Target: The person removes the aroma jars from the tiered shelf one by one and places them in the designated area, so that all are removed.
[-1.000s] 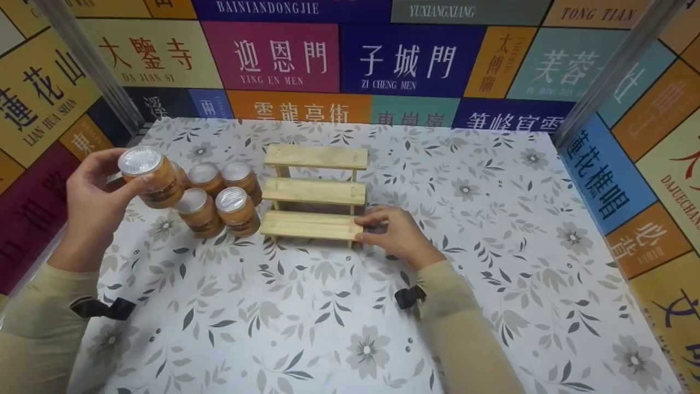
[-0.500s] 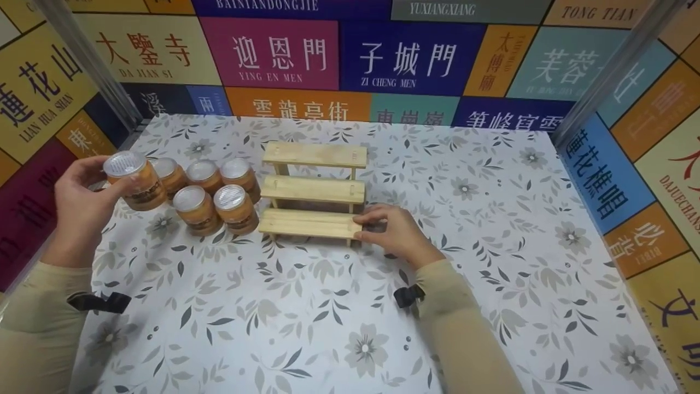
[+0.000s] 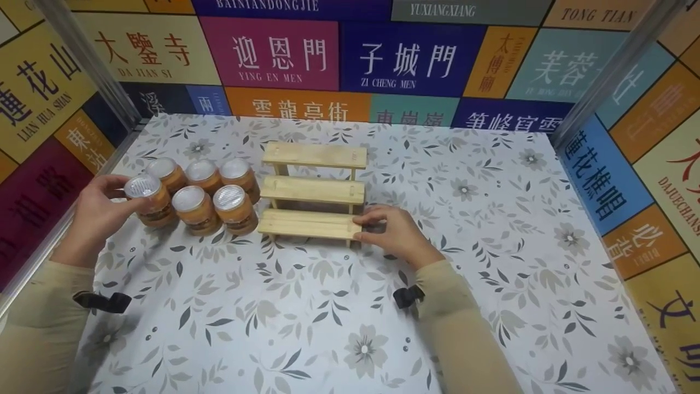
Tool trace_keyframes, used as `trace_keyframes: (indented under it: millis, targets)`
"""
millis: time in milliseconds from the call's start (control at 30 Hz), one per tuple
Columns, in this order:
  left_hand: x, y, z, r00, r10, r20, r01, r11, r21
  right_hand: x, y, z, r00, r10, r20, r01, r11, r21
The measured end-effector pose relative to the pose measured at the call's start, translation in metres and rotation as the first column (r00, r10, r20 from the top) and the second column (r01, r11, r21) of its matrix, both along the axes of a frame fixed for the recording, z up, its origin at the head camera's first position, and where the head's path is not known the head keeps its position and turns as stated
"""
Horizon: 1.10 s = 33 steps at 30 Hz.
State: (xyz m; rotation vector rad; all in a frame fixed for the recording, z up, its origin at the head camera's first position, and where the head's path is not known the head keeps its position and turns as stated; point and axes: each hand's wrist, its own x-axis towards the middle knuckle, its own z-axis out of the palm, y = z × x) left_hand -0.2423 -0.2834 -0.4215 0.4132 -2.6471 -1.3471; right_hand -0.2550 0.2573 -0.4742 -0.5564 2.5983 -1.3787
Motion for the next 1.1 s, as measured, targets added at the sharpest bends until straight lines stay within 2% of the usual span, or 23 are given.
trace_keyframes:
  millis: [167,333,533,700,800,900,1000,1100]
  targets:
    - [0.001,-0.003,-0.006,1.000,-0.020,0.006,0.020,1.000,-0.001,0.000,-0.001,0.001,1.000,0.003,-0.014,-0.003,1.000,0.001]
    - [0.002,-0.005,-0.009,0.998,-0.042,0.042,0.041,0.999,0.024,0.000,-0.002,0.003,1.000,0.003,-0.024,-0.003,1.000,0.003]
    - [0.003,-0.005,-0.011,0.994,-0.070,0.079,0.066,0.996,0.053,-0.001,-0.001,0.007,0.999,0.001,-0.039,0.003,0.996,0.087]
    - [0.003,-0.003,-0.010,0.985,-0.135,0.106,0.128,0.989,0.070,-0.001,0.001,0.009,0.999,0.015,-0.047,-0.009,0.991,0.135]
    - [0.002,0.000,-0.007,0.974,-0.189,0.123,0.180,0.980,0.081,0.000,0.003,0.007,0.999,0.022,-0.039,-0.017,0.992,0.122]
    - [0.003,0.003,-0.001,0.966,-0.213,0.143,0.201,0.975,0.095,0.000,0.005,0.004,0.998,0.032,-0.054,-0.026,0.993,0.116]
    - [0.004,0.009,0.005,0.974,-0.181,0.136,0.171,0.982,0.081,0.001,0.009,0.002,0.996,0.029,-0.082,-0.020,0.994,0.106]
    - [0.005,0.019,0.010,0.993,-0.109,0.052,0.110,0.994,-0.010,0.001,0.015,0.002,0.992,-0.011,-0.122,0.024,0.994,0.111]
